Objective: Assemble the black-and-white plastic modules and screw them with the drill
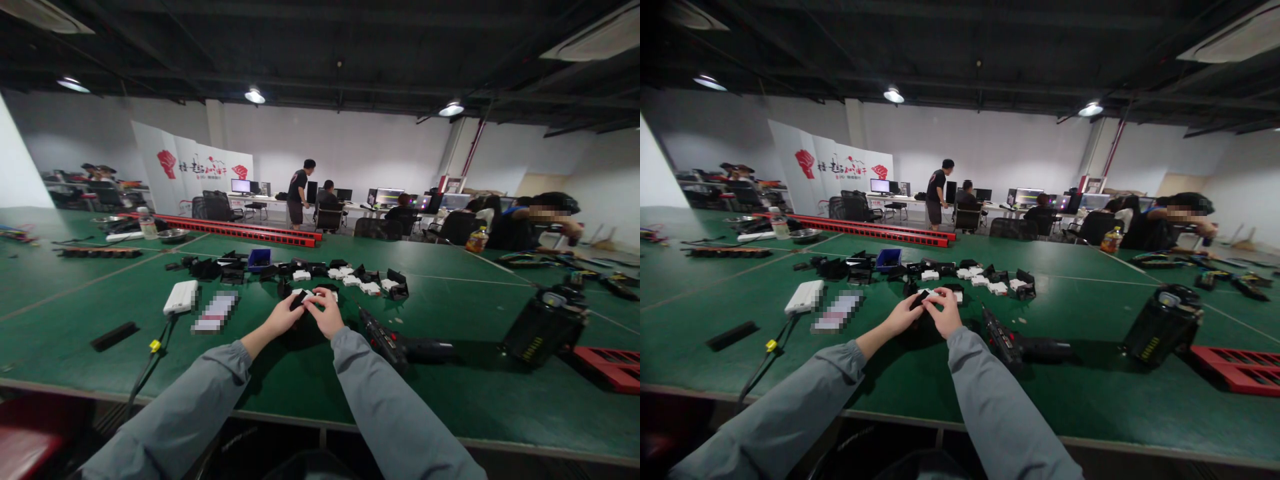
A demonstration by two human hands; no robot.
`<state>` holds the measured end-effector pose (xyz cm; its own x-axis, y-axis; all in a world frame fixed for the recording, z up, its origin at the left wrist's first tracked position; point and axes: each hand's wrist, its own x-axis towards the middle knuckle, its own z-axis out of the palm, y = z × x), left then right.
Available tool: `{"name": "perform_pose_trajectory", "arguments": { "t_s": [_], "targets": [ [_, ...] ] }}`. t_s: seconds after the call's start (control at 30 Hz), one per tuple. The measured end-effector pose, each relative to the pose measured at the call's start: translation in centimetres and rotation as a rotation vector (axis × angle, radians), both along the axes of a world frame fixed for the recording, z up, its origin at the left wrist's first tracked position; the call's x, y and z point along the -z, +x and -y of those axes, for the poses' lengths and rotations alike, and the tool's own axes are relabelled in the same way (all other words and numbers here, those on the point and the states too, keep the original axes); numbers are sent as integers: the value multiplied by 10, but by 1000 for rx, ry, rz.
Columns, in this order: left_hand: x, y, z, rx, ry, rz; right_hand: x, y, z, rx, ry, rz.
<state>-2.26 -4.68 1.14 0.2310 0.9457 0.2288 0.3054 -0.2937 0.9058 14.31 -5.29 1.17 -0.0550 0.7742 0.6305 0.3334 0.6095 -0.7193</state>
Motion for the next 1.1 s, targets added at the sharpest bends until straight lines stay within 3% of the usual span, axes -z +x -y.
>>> {"name": "perform_pose_trajectory", "arguments": {
  "t_s": [0.53,1.1],
  "targets": [
    [0,-1,4,52,33,-56,-3,1,3,-47,-54,63],
    [-5,0,9,48,130,-89,9,1,-8,-24,-58,54]
  ]
}}
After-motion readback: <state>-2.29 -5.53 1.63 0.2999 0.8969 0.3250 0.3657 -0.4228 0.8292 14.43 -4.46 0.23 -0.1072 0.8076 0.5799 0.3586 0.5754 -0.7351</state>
